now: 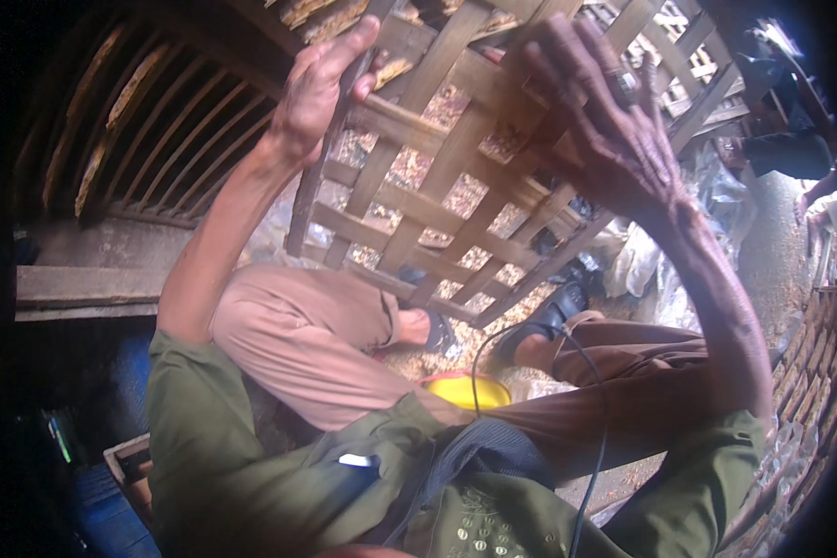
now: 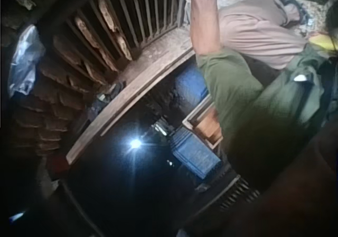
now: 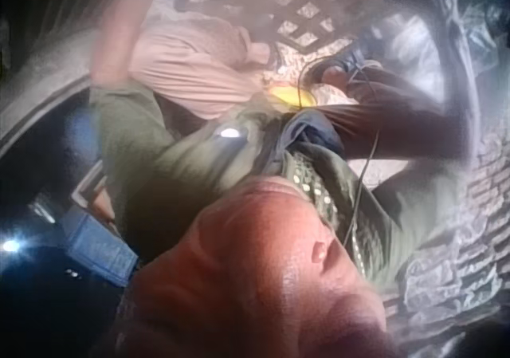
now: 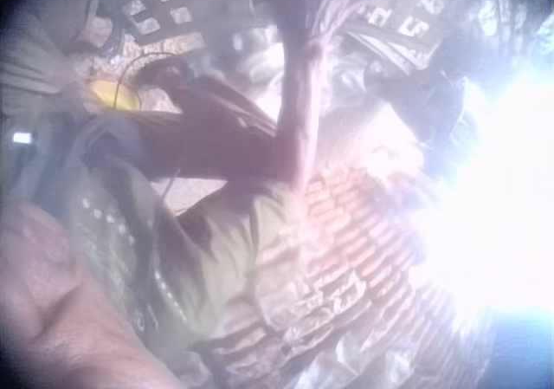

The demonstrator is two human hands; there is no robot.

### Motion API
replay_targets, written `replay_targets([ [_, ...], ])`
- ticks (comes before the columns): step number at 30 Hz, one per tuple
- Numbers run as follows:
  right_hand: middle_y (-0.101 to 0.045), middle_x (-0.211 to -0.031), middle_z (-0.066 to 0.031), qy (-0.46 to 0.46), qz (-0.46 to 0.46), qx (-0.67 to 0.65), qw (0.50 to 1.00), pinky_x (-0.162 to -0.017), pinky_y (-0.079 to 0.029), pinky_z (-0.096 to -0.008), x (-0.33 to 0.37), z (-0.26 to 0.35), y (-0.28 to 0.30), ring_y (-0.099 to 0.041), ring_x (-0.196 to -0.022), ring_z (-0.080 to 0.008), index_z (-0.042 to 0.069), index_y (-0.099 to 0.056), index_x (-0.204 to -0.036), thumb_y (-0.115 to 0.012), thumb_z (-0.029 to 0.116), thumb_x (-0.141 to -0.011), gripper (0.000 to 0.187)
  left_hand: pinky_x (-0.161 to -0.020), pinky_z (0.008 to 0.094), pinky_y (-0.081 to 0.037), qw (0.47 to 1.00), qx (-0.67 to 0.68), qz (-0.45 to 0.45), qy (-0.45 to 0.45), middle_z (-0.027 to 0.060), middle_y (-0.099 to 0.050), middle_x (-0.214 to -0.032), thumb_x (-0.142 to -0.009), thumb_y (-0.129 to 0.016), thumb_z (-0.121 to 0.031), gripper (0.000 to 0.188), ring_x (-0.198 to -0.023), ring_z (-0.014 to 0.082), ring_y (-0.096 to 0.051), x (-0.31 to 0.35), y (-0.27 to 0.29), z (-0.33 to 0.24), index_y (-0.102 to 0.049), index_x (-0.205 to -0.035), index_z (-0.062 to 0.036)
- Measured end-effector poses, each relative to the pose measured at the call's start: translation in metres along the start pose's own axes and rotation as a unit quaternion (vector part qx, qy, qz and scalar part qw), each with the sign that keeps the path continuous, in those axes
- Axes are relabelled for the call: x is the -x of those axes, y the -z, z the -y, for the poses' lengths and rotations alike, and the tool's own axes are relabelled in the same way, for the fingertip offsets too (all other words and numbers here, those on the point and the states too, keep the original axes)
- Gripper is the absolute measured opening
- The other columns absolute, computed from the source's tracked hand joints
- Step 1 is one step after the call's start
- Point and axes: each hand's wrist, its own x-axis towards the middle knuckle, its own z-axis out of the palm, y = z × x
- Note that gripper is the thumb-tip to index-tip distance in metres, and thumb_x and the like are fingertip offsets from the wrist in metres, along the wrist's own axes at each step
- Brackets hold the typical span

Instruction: The person sits on the floor and assembles a wooden lattice frame by hand, tapping and adjusting the slats to fit together. The person then places a clear plastic sheet over the frame and continues to adjust the structure.

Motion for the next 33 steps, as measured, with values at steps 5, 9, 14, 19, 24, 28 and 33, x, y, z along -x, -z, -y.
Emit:
replay_targets([
  [5, -0.03, -0.177, -0.0081, 0.083, 0.042, 0.001, 0.996, -0.129, -0.007, -0.0743, 0.0, 0.024, -0.013, -0.025, -0.165, -0.0305, 0.026, -0.043, -0.166, -0.08, 0.051, -0.091, 0.087, -0.052, 0.0241, -0.036, 0.996, 0.04, -0.079, 0.015, -0.0073, -0.05, -0.066, -0.111, -0.062, -0.042, 0.038, -0.056, 0.0056, -0.047, 0.003, 0.006, -0.002, -0.068, -0.089, -0.011],
  [9, -0.036, -0.174, -0.0127, -0.011, -0.036, 0.037, 0.999, -0.13, -0.019, -0.0629, 0.017, 0.005, -0.024, -0.032, -0.162, -0.0334, 0.023, -0.04, -0.168, -0.072, 0.048, -0.1, 0.079, -0.049, 0.0262, -0.036, 0.995, 0.014, -0.095, 0.013, -0.0059, -0.049, -0.065, -0.11, -0.064, -0.045, 0.041, -0.054, 0.0075, -0.046, -0.004, 0.018, 0.012, -0.06, -0.08, -0.0158],
  [14, -0.045, -0.168, -0.0155, -0.089, -0.092, 0.071, 0.989, -0.12, -0.038, -0.0602, 0.011, -0.038, -0.02, -0.051, -0.149, -0.0368, 0.02, -0.044, -0.165, -0.066, 0.046, -0.106, 0.068, -0.047, 0.0262, -0.038, 0.99, -0.078, -0.109, 0.041, -0.0023, -0.057, -0.064, -0.11, -0.061, -0.044, 0.044, -0.053, 0.008, -0.051, 0.0, 0.023, 0.008, -0.068, -0.086, -0.009],
  [19, -0.017, -0.18, -0.0196, -0.099, -0.038, 0.216, 0.971, -0.129, -0.021, -0.0704, -0.007, -0.019, 0.021, -0.02, -0.165, -0.037, 0.015, -0.031, -0.17, -0.068, 0.039, -0.101, 0.082, -0.068, 0.0213, -0.041, 0.992, -0.109, -0.001, -0.064, -0.0069, -0.058, -0.079, -0.107, -0.071, -0.04, 0.036, -0.072, 0.0015, -0.049, -0.003, 0.02, 0.026, -0.074, -0.115, -0.0056],
  [24, -0.058, -0.156, -0.0136, -0.065, 0.001, 0.126, 0.99, -0.11, -0.052, -0.0549, -0.008, -0.017, 0.024, -0.067, -0.129, -0.0333, 0.023, -0.046, -0.163, -0.078, 0.046, -0.095, 0.078, -0.077, 0.0319, -0.06, 0.932, -0.276, 0.059, -0.227, 0.0054, -0.08, -0.096, -0.096, -0.082, -0.016, 0.018, -0.083, 0.0132, -0.075, -0.001, -0.034, 0.005, -0.08, -0.113, -0.013],
  [28, -0.079, -0.107, -0.0136, 0.047, -0.014, -0.05, 0.998, -0.078, -0.06, -0.0497, -0.018, -0.018, 0.043, -0.078, -0.09, -0.0349, 0.008, -0.065, -0.132, -0.079, 0.022, -0.096, 0.041, -0.08, 0.0346, -0.064, 0.85, -0.422, 0.088, -0.302, 0.0082, -0.082, -0.099, -0.087, -0.084, -0.017, 0.031, -0.085, 0.0191, -0.078, 0.008, -0.044, -0.015, -0.081, -0.118, -0.0183],
  [33, -0.067, -0.081, -0.0193, -0.076, 0.114, -0.187, 0.973, -0.068, -0.052, -0.0519, 0.0, -0.007, 0.018, -0.069, -0.076, -0.0428, 0.006, -0.061, -0.1, -0.069, 0.025, -0.104, 0.021, -0.083, 0.0376, -0.062, 0.799, -0.454, 0.062, -0.388, 0.0058, -0.081, -0.105, -0.093, -0.082, -0.025, 0.019, -0.093, 0.021, -0.077, 0.01, -0.044, -0.018, -0.081, -0.109, -0.0156],
])
